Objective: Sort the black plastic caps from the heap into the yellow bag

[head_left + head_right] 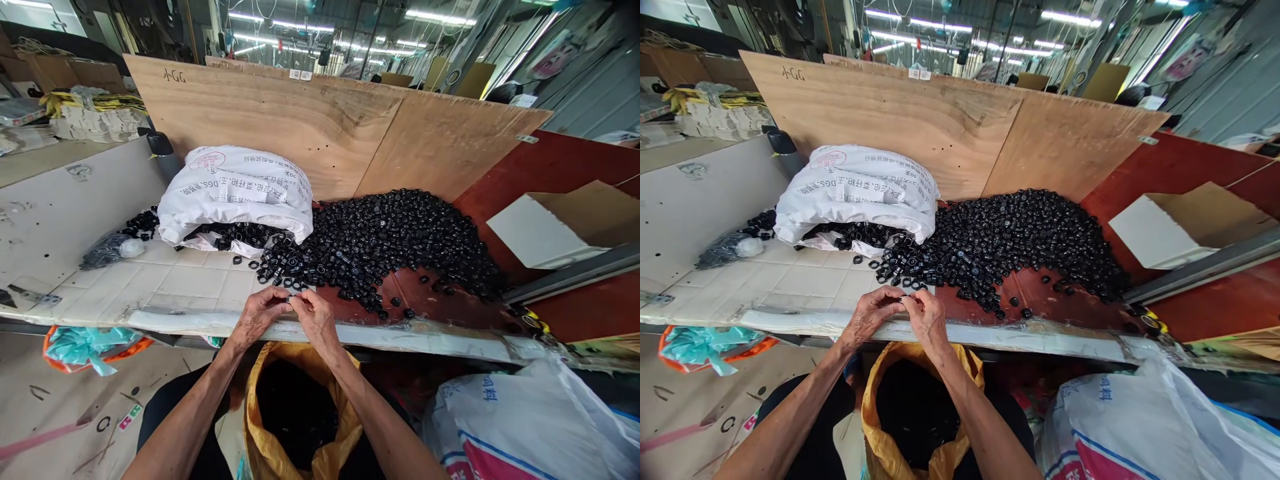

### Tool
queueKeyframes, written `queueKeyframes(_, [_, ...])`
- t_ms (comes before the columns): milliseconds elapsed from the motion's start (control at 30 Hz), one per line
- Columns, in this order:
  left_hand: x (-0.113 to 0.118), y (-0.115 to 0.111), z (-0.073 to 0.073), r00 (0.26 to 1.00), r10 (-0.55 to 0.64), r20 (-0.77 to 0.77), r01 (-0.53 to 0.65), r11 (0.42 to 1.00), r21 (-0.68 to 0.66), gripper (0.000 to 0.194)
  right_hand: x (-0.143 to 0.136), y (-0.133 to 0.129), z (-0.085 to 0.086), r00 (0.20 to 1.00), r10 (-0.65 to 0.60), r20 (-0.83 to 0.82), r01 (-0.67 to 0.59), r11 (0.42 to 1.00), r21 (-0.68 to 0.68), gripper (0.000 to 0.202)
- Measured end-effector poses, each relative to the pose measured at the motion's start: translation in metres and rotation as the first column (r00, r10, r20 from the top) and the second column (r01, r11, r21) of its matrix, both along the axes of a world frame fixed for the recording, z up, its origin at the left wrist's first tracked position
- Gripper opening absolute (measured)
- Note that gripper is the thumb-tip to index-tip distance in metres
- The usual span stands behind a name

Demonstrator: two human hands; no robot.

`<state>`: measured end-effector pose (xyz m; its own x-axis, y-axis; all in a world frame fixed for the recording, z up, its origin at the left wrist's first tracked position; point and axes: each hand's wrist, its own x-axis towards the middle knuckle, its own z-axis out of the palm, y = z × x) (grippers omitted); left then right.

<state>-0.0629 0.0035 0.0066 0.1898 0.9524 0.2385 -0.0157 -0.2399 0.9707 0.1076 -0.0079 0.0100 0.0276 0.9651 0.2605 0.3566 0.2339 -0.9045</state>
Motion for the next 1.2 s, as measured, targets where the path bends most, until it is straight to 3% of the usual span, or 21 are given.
queueKeyframes(167, [0.000,0.003,-0.001,1.000,-0.002,0.023,0.002,1.000,0.014,0.020,-0.004,0.000,0.002,0.975,0.005,-0.223,-0.050,0.979,-0.199,0.027])
queueKeyframes(367, [-0.002,0.004,-0.005,0.999,-0.013,0.039,0.012,1.000,0.010,0.019,-0.005,0.000,0.000,0.939,-0.013,-0.343,-0.078,0.965,-0.250,0.031])
queueKeyframes(467, [-0.001,0.003,-0.004,0.998,-0.006,0.063,0.006,1.000,-0.001,0.019,-0.002,0.003,0.000,0.961,0.028,-0.276,-0.088,0.974,-0.208,0.028])
queueKeyframes(567, [-0.001,0.002,-0.001,0.994,0.006,0.112,0.001,0.998,-0.065,0.020,0.002,0.005,0.004,0.988,0.106,-0.113,-0.103,0.994,0.030,0.018])
queueKeyframes(633, [-0.002,0.002,0.003,0.992,0.005,0.125,0.009,0.993,-0.115,0.022,0.005,0.006,0.006,0.988,0.152,-0.013,-0.147,0.970,0.194,0.016])
queueKeyframes(700, [-0.003,0.003,0.005,0.993,-0.002,0.119,0.019,0.990,-0.139,0.024,0.007,0.007,0.006,0.983,0.177,0.036,-0.181,0.948,0.261,0.017])
queueKeyframes(800, [-0.004,0.003,0.005,0.995,-0.008,0.100,0.018,0.995,-0.096,0.025,0.007,0.009,0.001,0.988,0.126,0.089,-0.142,0.969,0.201,0.019])
queueKeyframes(967, [-0.004,0.004,0.000,0.995,-0.031,0.092,0.033,0.999,-0.019,0.023,0.003,0.008,-0.006,0.971,0.034,0.238,-0.064,0.991,0.118,0.043])
queueKeyframes(1100, [-0.002,0.005,-0.002,0.991,-0.003,0.135,0.011,0.998,-0.062,0.026,0.004,0.001,-0.001,0.987,0.007,0.161,-0.023,0.995,0.095,0.038])
queueKeyframes(1200, [-0.001,0.005,-0.002,0.986,0.026,0.167,-0.012,0.997,-0.081,0.027,0.007,-0.005,0.004,0.986,0.072,0.151,-0.082,0.995,0.062,0.045])
